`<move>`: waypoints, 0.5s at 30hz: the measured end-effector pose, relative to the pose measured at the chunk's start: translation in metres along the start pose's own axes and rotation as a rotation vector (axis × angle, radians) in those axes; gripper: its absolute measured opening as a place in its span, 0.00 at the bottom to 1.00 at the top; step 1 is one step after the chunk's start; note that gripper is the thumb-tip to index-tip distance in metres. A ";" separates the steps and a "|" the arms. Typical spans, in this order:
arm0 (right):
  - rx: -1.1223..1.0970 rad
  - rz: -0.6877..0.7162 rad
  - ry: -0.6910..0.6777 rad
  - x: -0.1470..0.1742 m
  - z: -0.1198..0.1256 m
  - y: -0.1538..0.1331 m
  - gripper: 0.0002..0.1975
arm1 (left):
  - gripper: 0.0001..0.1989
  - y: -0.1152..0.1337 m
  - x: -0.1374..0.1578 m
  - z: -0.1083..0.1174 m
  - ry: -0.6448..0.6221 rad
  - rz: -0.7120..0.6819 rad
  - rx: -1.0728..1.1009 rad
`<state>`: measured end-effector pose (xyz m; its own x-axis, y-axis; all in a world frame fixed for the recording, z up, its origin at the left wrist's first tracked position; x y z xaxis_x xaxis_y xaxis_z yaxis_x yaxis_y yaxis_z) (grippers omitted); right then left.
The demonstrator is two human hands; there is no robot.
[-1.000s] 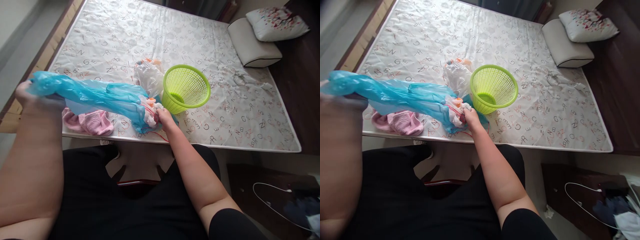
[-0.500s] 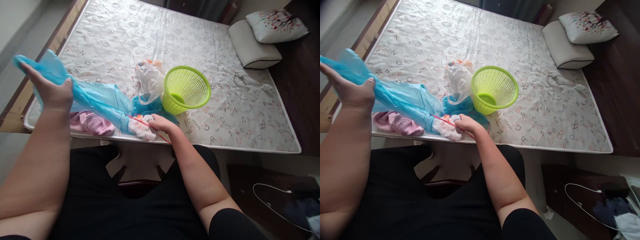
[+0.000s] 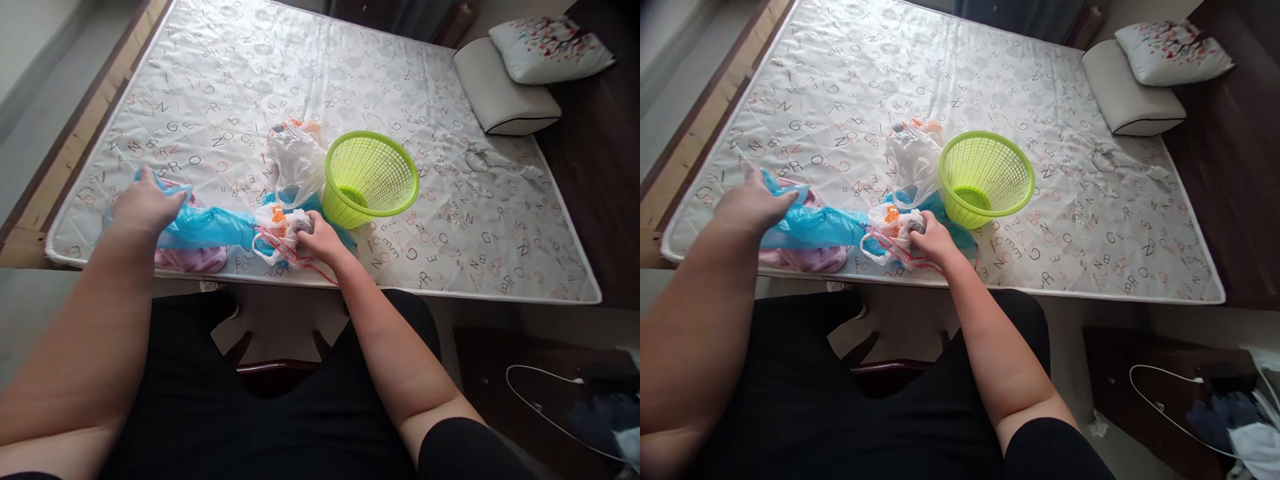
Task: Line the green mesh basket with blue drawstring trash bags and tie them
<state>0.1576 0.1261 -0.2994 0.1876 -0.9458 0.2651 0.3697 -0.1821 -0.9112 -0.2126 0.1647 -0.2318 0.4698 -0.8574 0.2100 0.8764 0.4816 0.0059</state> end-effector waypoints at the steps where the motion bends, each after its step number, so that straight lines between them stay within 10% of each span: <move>1: -0.010 0.032 0.007 0.000 -0.001 -0.001 0.25 | 0.55 0.008 0.008 0.005 0.081 -0.011 0.017; 6: -0.032 0.073 0.156 -0.006 -0.002 0.006 0.19 | 0.42 0.052 0.038 0.007 0.249 -0.285 0.173; 11: -0.123 -0.009 0.332 -0.012 0.004 0.013 0.14 | 0.34 0.075 0.046 -0.051 -0.351 -0.578 0.019; 15: -0.228 -0.072 0.490 -0.015 0.013 0.020 0.14 | 0.21 0.069 0.046 -0.082 -0.544 -0.732 -0.201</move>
<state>0.1737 0.1403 -0.3178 -0.2969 -0.9334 0.2014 0.1490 -0.2536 -0.9558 -0.1219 0.1429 -0.3022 -0.2765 -0.7078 0.6500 0.9603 -0.2289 0.1593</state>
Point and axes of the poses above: each hand's wrist, its own x-axis away from the middle knuckle, its own z-axis out of the back of the hand, y = z × x, the point moved 4 cm from there along -x, towards the middle knuckle, and after that the axes turned 12 degrees about -x, right-handed, at the moved point
